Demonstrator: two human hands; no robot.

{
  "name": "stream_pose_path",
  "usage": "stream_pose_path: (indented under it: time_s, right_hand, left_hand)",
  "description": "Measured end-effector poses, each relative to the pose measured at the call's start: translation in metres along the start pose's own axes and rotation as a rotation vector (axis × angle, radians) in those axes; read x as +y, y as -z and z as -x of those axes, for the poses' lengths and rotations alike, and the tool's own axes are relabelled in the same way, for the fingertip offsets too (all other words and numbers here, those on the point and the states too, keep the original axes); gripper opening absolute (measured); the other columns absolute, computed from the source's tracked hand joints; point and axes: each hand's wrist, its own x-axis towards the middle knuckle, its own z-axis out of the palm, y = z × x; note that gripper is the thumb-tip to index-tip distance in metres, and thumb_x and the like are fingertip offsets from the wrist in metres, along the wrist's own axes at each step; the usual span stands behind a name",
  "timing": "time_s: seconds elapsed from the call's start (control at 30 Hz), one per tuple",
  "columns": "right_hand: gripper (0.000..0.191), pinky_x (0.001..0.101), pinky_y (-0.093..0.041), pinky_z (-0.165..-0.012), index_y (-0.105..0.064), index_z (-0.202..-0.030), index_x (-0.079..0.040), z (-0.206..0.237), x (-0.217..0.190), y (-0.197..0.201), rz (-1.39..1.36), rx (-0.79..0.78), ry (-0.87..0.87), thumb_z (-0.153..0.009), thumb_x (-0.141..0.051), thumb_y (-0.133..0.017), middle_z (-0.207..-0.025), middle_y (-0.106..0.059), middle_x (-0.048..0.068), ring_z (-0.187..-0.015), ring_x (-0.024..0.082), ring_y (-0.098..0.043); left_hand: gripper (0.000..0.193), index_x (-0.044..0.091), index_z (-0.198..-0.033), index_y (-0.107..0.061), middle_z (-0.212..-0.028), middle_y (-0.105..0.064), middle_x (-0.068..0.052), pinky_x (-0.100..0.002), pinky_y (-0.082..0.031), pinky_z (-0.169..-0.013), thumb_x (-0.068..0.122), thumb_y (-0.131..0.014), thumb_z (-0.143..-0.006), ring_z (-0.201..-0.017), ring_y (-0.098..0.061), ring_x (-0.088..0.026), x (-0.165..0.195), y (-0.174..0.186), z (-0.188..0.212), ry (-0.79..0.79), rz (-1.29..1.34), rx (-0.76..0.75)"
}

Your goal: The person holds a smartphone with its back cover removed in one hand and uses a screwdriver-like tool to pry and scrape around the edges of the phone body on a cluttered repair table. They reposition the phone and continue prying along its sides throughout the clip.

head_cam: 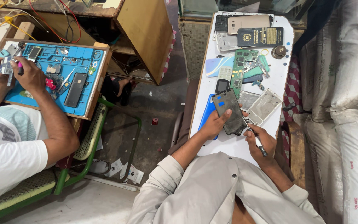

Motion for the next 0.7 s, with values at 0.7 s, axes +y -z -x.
stream_pose_path:
  time_s: [0.7]
  right_hand:
    - [0.026, 0.0311, -0.058, -0.072, -0.07, -0.12, 0.001, -0.009, -0.057, -0.045, 0.043, 0.035, -0.07, -0.094, -0.002, -0.071, -0.091, -0.076, 0.012, -0.077, 0.019, -0.074]
  left_hand:
    - [0.066, -0.002, -0.148, -0.045, -0.131, -0.067, -0.018, -0.043, -0.055, -0.106, 0.052, -0.045, -0.11, -0.124, -0.065, -0.029, 0.043, 0.034, 0.036, -0.012, 0.054, -0.022]
